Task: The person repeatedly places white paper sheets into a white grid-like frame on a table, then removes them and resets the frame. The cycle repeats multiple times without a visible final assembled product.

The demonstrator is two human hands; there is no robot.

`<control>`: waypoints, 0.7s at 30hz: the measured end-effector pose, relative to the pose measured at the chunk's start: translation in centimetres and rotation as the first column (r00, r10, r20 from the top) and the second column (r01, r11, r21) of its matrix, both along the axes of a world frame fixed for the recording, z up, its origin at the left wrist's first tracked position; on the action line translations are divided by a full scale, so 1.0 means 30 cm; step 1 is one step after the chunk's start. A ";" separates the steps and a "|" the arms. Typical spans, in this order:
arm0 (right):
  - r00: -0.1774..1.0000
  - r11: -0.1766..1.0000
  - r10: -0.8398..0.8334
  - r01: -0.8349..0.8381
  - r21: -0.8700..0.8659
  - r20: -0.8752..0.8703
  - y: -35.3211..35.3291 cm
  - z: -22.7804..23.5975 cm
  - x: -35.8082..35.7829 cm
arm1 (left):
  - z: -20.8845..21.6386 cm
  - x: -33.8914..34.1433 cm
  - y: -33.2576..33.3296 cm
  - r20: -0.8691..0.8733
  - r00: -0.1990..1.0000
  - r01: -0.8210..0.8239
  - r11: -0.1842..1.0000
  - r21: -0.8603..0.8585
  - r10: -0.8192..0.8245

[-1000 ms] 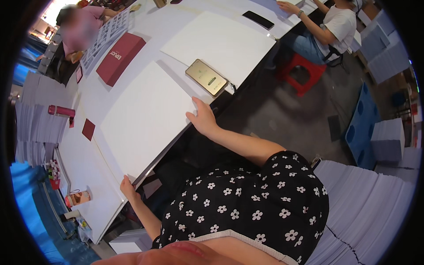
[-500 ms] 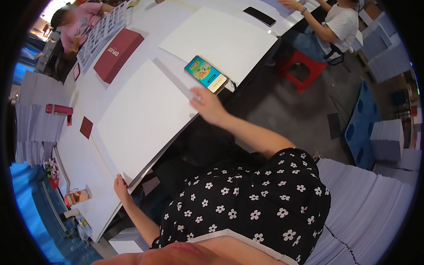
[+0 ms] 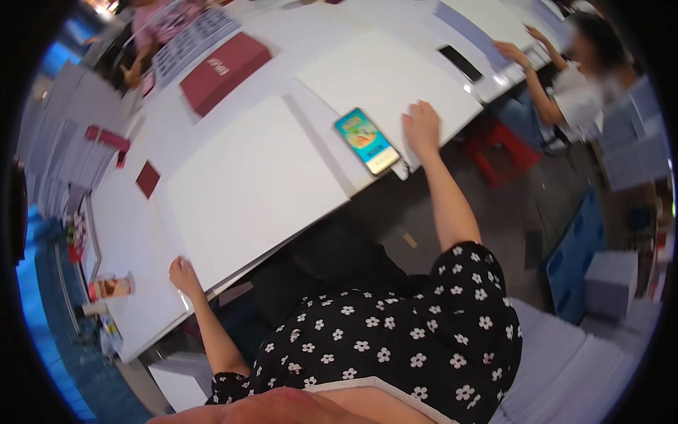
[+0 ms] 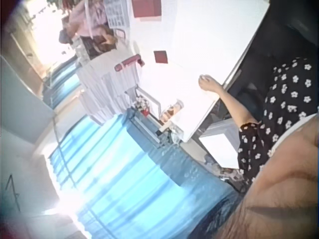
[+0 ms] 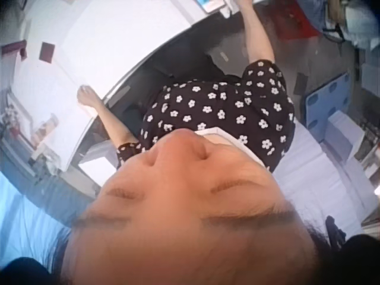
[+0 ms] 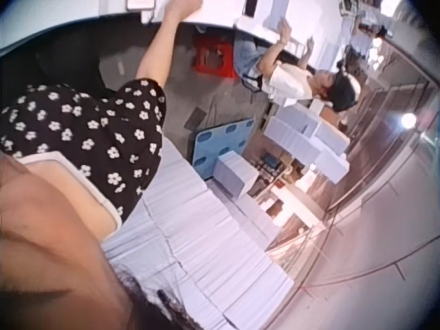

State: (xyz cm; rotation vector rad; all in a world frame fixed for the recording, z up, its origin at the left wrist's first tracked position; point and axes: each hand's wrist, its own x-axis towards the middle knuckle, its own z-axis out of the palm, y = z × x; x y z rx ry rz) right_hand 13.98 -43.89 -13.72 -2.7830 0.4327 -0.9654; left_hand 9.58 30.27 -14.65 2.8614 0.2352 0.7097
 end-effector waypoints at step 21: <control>0.895 0.877 0.446 -0.434 0.205 -0.012 0.222 0.388 0.471 | 0.093 -0.012 -0.148 -0.068 0.983 -0.172 0.985 -0.024 0.170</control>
